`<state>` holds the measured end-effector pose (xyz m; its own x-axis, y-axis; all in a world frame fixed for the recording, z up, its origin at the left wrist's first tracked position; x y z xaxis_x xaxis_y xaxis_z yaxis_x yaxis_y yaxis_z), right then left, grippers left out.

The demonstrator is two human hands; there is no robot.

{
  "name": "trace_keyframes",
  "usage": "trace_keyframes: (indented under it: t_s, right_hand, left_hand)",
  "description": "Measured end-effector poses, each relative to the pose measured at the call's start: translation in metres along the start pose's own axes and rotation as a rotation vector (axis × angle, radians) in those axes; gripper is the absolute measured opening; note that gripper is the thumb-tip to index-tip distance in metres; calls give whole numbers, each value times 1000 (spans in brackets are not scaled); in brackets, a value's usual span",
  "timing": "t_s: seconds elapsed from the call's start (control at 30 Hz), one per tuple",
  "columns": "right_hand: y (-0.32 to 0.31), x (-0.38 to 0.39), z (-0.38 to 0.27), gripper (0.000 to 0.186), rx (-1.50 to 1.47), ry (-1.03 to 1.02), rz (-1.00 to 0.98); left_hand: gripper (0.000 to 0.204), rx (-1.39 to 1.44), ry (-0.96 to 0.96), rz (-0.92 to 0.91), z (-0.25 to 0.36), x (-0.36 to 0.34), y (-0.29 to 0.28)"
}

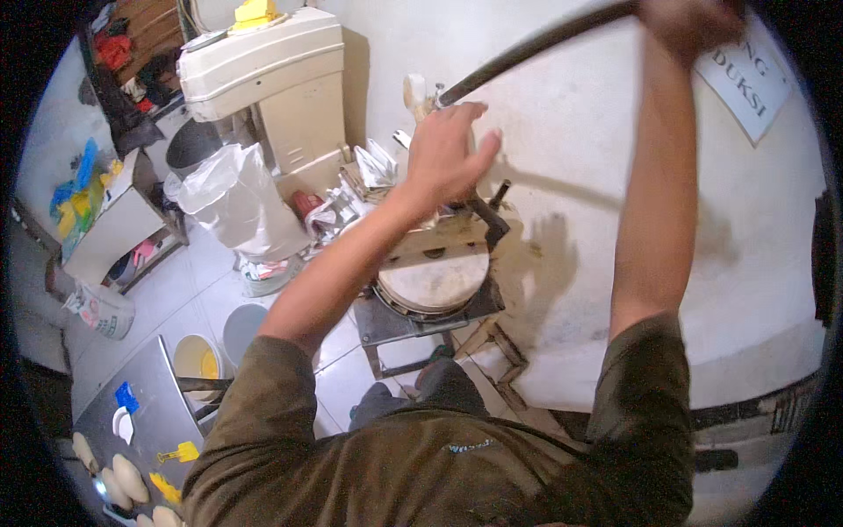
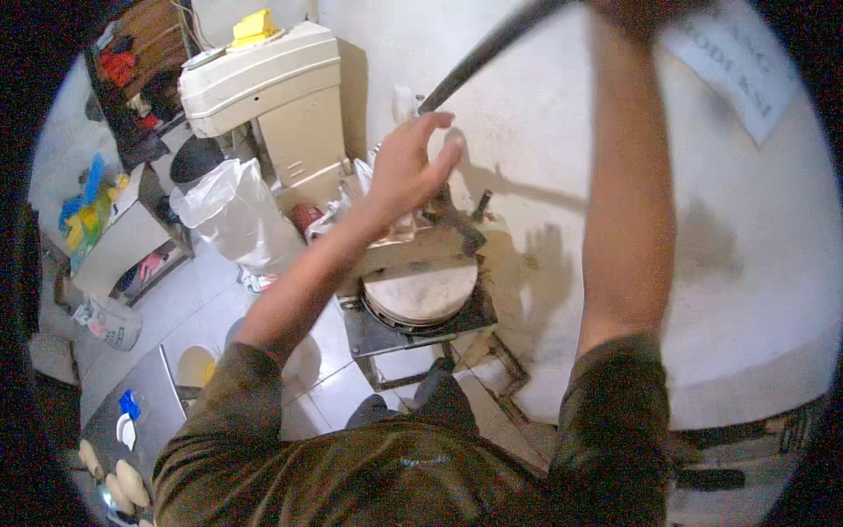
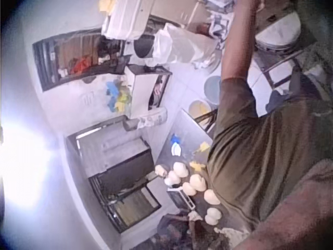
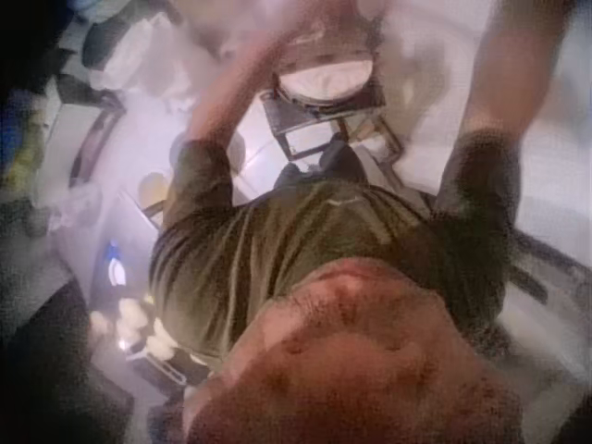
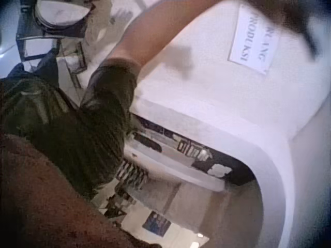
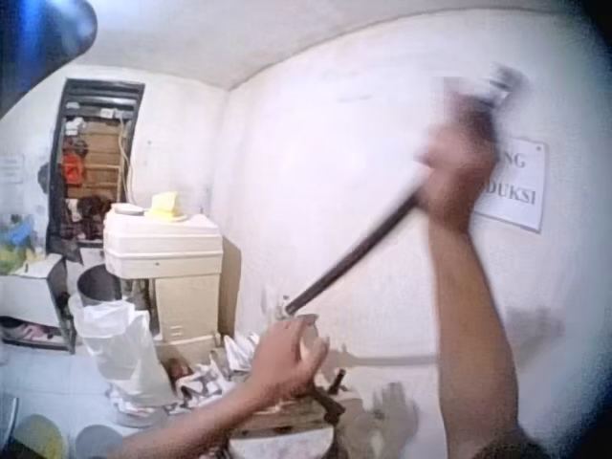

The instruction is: The person prepares dough by flattening it by hand on a table, placing it into a metal tray, and using a manual mechanical press to cut the dough into sections before rolling small portions into balls and placing them in a rectangular tray.

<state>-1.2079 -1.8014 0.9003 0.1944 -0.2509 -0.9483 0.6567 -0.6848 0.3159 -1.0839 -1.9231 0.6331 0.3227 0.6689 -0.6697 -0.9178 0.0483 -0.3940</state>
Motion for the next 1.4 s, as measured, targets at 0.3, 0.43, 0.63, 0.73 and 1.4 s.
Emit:
trace_keyframes:
  t_s: [0.3, 0.43, 0.63, 0.73, 1.4]
  right_hand:
    - [234, 174, 220, 64, 554, 146, -444]
    - [248, 251, 265, 70, 578, 304, -574]
    - [261, 263, 253, 70, 471, 260, -653]
    - [247, 261, 260, 70, 535, 282, -755]
    - [-316, 761, -89, 30, -621, 2531, -134]
  left_hand:
    - [52, -759, -260, -534, -169, -41, -10]
    - [54, -682, -143, -447, -149, -38, -12]
    - [53, -659, -197, -704, -109, 1, -35]
    - [34, -645, -148, -709, -93, 38, -41]
    - [50, -736, -377, -559, -98, 57, -50]
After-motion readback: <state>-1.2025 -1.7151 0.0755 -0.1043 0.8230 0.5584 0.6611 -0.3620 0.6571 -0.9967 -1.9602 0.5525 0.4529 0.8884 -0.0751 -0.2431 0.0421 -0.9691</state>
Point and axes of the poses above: each hand's wrist, its own x-axis away from the middle knuckle, its own y-axis out of the palm, z = x × y, the point moved 7 cm from there along -x, towards the middle knuckle, and after that the axes turned 2 degrees about -y, right-handed, at the moved point
